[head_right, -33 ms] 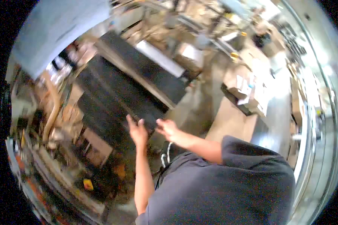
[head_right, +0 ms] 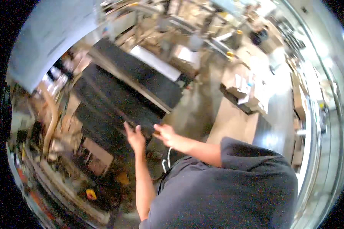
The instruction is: The person picks up dark wood panels from a stack, places them into a processing machine one at a time, and then collects them as they emerge from the other side, stacking them on a separate pile.
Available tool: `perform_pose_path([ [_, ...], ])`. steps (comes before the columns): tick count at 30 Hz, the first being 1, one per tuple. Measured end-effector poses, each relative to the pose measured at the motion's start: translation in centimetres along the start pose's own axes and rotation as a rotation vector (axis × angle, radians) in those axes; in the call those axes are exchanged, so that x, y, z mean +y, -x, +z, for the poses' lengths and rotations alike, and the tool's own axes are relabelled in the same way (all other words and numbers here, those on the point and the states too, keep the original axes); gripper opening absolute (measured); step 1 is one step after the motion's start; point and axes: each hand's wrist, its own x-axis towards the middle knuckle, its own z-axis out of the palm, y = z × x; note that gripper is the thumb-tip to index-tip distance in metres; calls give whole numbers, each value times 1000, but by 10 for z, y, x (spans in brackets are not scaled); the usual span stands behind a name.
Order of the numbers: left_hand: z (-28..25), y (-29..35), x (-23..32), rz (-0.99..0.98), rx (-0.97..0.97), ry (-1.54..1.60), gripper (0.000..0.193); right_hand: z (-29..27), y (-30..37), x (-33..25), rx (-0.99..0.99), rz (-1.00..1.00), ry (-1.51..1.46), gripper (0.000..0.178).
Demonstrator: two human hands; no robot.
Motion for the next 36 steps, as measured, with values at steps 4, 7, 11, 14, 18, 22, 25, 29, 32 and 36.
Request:
perform_pose_path([
  [4,2,-17,2,-152,-71,-137,72,5,-24,11,-68,-33,-120,21],
  [7,3,-22,13,-211,-185,-158,76,0,-41,21,8,-74,-172,23],
  [11,-3,-18,14,-160,-243,-281,70,-7,-42,16,92,-106,-83,27],
  [14,-13,5,29,-110,-185,-289,60,-17,-30,16,118,-98,1,25],
  [18,-56,70,21,-13,-102,-169,47,-32,-17,21,36,-74,71,24],
  [22,-110,143,-1,-305,-22,-22,40,-56,-13,33,-35,-129,214,24],
  [25,-151,183,-20,-502,60,52,35,-98,-43,63,-50,-256,365,24],
  [29,-199,207,-52,-486,108,-24,37,-144,-52,81,23,-279,488,27],
  [32,-207,190,-47,-482,80,-23,38,-195,-44,103,151,-247,567,31],
  [36,-192,150,-30,-340,-37,-20,40,-279,-4,135,241,-276,824,28],
])
